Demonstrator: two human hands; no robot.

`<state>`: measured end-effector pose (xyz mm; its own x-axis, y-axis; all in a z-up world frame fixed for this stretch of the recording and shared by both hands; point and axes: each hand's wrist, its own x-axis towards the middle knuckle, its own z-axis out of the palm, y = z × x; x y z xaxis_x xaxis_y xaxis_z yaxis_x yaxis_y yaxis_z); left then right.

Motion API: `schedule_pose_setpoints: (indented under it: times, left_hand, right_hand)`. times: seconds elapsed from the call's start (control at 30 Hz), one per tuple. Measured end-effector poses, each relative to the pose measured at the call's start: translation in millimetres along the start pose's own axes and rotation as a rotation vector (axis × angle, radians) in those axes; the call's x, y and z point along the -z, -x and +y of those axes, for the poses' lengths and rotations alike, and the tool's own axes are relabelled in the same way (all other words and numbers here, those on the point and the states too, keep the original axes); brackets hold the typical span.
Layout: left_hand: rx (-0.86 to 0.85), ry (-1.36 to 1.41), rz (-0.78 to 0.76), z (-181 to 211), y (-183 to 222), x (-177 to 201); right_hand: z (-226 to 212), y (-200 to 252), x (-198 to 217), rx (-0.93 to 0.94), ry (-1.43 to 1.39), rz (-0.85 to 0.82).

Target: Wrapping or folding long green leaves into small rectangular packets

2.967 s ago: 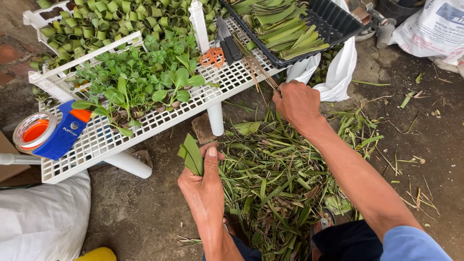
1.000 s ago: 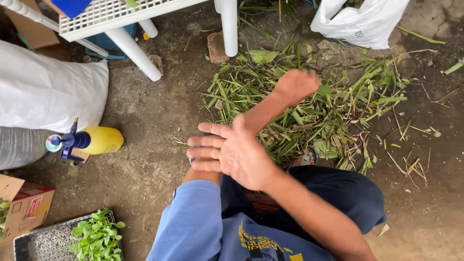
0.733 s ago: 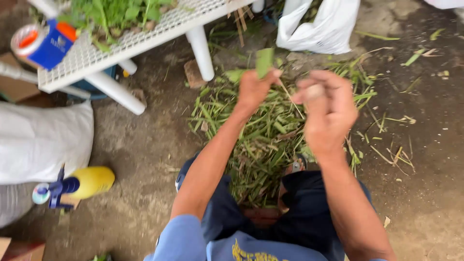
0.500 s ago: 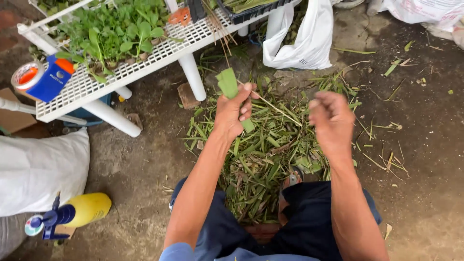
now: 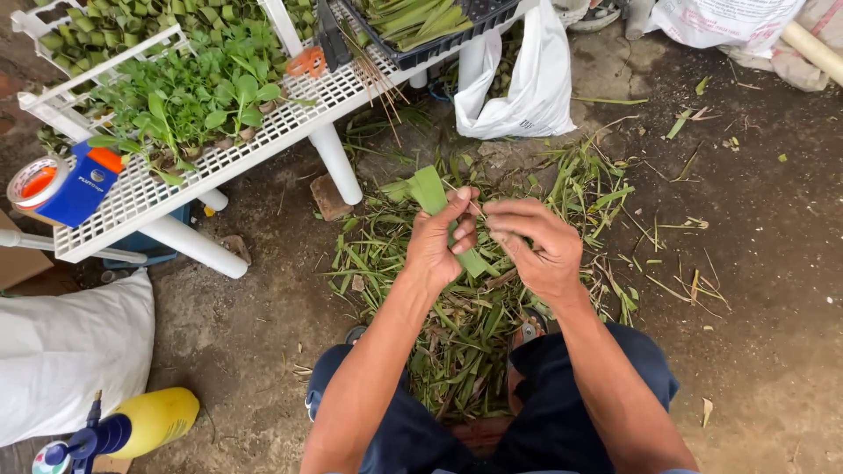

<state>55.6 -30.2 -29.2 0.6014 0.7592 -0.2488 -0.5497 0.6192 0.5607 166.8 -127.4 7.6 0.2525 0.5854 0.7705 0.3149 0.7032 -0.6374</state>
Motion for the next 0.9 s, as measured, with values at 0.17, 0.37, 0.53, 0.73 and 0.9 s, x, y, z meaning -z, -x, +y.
schedule_pose_setpoints:
  times: [0.17, 0.37, 0.53, 0.73, 0.9]
  left_hand:
    - [0.020, 0.055, -0.047, -11.3, -3.3, 7.4]
    - [0.036, 0.031, -0.168, 15.5, 15.1, -18.1]
    - [-0.030, 0.059, -0.082, 32.8, -2.8, 2.0]
    - [-0.097, 0.020, -0.029, 38.7, -8.3, 14.4]
    - [-0.153, -0.397, -0.042, 32.3, 3.2, -2.8]
  right_hand:
    - [-3.3, -4.3, -2.7, 0.048, 0.115, -0.016]
    - [-10.8, -53.4, 28.7, -0.048, 0.089, 0.161]
    - [-5.3, -49.9, 34.7, -0.374, -0.252, 0.186]
    - [-11.7, -29.5, 10.2, -0.793, -0.365, 0.070]
    - [-1.2, -15.5, 14.4, -0.755, -0.097, -0.080]
